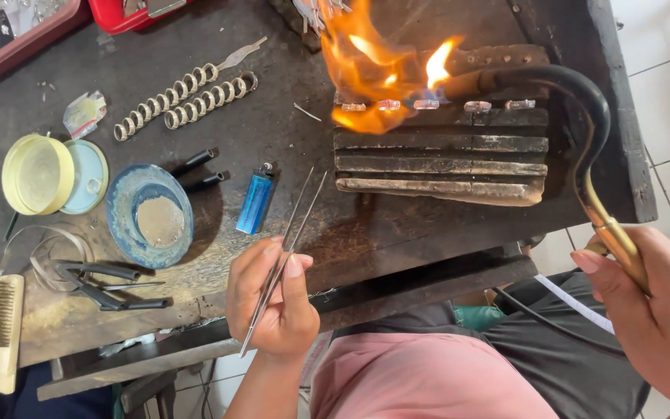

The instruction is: Heating and manipulating metal rings on a soldering block using a blowtorch and tweezers.

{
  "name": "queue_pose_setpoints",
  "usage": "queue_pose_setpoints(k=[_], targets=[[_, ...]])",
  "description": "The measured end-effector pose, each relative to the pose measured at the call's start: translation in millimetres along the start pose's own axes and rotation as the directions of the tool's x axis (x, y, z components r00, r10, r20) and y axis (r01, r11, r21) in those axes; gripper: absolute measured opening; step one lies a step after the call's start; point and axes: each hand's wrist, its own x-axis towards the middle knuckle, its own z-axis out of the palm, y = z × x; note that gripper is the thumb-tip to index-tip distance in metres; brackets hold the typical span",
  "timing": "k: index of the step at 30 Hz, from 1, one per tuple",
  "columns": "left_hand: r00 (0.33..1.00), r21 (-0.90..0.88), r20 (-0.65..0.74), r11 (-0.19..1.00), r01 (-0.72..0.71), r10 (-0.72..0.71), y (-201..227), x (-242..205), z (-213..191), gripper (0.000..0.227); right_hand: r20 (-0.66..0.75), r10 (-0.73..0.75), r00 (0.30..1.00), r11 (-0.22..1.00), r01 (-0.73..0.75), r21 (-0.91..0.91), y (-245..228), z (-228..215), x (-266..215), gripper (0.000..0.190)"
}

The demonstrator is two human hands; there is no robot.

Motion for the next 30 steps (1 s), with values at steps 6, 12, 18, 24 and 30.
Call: queue_pose_setpoints(k=[6, 12, 18, 24, 30], targets=[[1.0, 0.013, 0.005, 1.0, -0.008, 0.008, 0, 1, -2, 0.013, -0.002, -0.015, 1.0, 0.999, 0.015, -0.046, -1, 3, -2, 0.018], [0.999, -0.066, 0.034, 0.997, 0.033, -0.031, 0, 1, -5, 0.014, -0.01, 0.028, 1.0, 0.993, -0.028, -0.111, 1, 5, -3, 0.019], [0.997, -0.118, 0.063, 0.992, 0.053, -0.046, 0, 1, -7, 0.016, -0.118, 0.226, 0.967, 0.928, -0.177, 0.329, 49, 10, -3, 0.033], [0.996, -0.186, 0.068, 0.98, 0.073, -0.061, 1, 4, -9, 0.016, -0.069, 0.066, 0.995, 0.985, -0.054, 0.161, 0, 1, -19, 0.017], [0.993, -0.211, 0.099, 0.974, 0.089, -0.069, 1, 7, -14, 0.016, -0.075, 0.028, 0.997, 0.99, -0.017, 0.14, 0, 10, -20, 0.018]])
